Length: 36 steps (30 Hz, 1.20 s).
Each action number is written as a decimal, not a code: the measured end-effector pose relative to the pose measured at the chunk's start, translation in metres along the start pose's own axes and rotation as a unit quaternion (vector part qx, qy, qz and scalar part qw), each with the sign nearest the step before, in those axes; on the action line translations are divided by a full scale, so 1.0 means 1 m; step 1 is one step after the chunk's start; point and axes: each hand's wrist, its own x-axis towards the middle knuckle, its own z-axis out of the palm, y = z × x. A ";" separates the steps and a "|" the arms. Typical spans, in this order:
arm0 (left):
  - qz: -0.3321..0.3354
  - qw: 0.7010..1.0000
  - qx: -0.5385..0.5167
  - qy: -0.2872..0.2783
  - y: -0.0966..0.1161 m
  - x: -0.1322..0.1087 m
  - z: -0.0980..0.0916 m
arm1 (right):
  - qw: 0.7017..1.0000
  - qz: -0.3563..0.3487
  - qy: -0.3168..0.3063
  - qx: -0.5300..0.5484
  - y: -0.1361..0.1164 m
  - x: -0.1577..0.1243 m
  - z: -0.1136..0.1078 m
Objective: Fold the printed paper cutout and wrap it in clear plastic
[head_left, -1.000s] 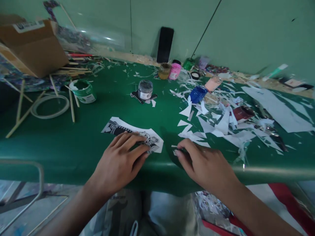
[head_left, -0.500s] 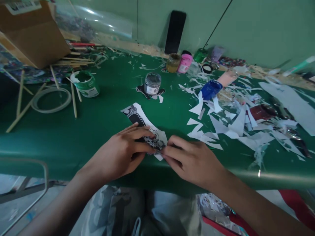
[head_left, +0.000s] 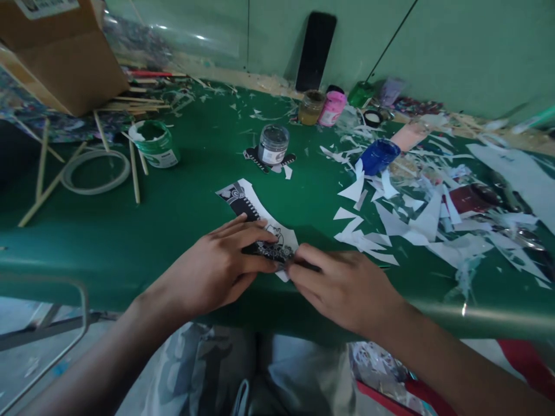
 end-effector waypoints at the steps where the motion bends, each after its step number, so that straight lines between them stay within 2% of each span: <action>1: 0.011 1.000 0.017 0.002 0.001 0.000 0.000 | 1.000 -0.008 -0.006 -0.002 0.001 0.000 -0.001; 7: 0.039 0.995 0.090 -0.002 0.007 0.000 -0.001 | 1.000 -0.014 -0.010 -0.003 0.005 -0.002 -0.003; 18: 0.039 0.996 0.080 -0.011 0.006 0.000 -0.002 | 0.999 -0.003 -0.034 -0.035 0.010 -0.012 -0.009; 23: 0.031 0.996 0.082 0.010 0.007 -0.001 0.000 | 0.998 0.016 -0.040 -0.039 0.017 -0.019 -0.018; 27: 0.013 0.996 0.085 0.019 0.007 -0.002 0.003 | 0.998 0.057 -0.013 0.017 0.008 -0.020 -0.018; 32: -0.019 0.993 0.106 0.039 0.008 -0.003 0.006 | 0.999 0.032 -0.010 -0.007 -0.012 -0.023 -0.009; 36: -0.043 0.987 0.142 0.066 0.010 -0.001 0.006 | 0.998 0.047 0.023 0.018 -0.011 -0.032 -0.011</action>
